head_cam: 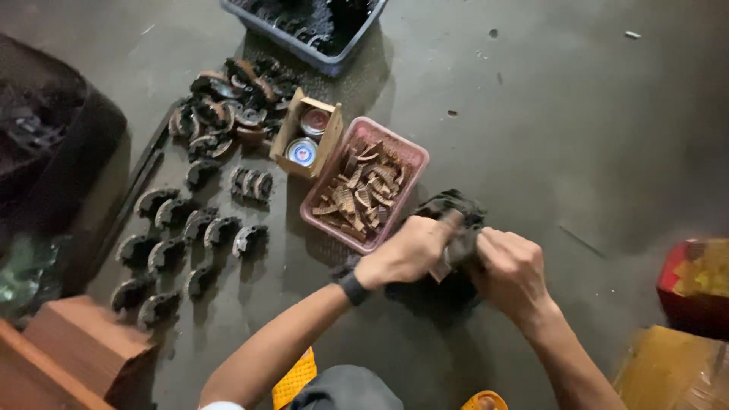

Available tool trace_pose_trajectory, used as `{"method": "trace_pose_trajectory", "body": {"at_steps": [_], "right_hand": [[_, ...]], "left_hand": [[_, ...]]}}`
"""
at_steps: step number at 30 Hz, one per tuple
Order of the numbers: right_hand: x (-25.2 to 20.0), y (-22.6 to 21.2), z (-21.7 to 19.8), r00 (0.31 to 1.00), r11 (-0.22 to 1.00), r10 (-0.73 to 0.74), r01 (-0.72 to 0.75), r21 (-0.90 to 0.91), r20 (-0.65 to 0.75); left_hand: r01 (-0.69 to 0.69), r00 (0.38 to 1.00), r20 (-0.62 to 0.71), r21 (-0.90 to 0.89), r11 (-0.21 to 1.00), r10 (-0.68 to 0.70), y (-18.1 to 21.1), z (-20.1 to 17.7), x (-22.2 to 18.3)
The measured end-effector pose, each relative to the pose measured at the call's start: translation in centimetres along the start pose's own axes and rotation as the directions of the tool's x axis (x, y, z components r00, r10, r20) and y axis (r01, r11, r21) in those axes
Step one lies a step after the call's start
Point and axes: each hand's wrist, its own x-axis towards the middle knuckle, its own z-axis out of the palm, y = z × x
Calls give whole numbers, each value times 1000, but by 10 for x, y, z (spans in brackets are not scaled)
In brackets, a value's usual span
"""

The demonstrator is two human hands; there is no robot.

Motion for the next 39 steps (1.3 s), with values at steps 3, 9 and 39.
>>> {"method": "trace_pose_trajectory", "body": {"at_steps": [3, 9, 39], "right_hand": [[-3, -14, 16, 999, 999, -24, 26, 41, -37], [-42, 10, 72, 838, 497, 529, -434, 751, 135], [-58, 183, -13, 983, 940, 113, -60, 335, -143]], "left_hand": [[35, 999, -26, -31, 999, -36, 32, -6, -11], [-571, 800, -68, 220, 791, 596, 70, -28, 6], [70, 946, -43, -941, 331, -322, -37, -65, -25]]}}
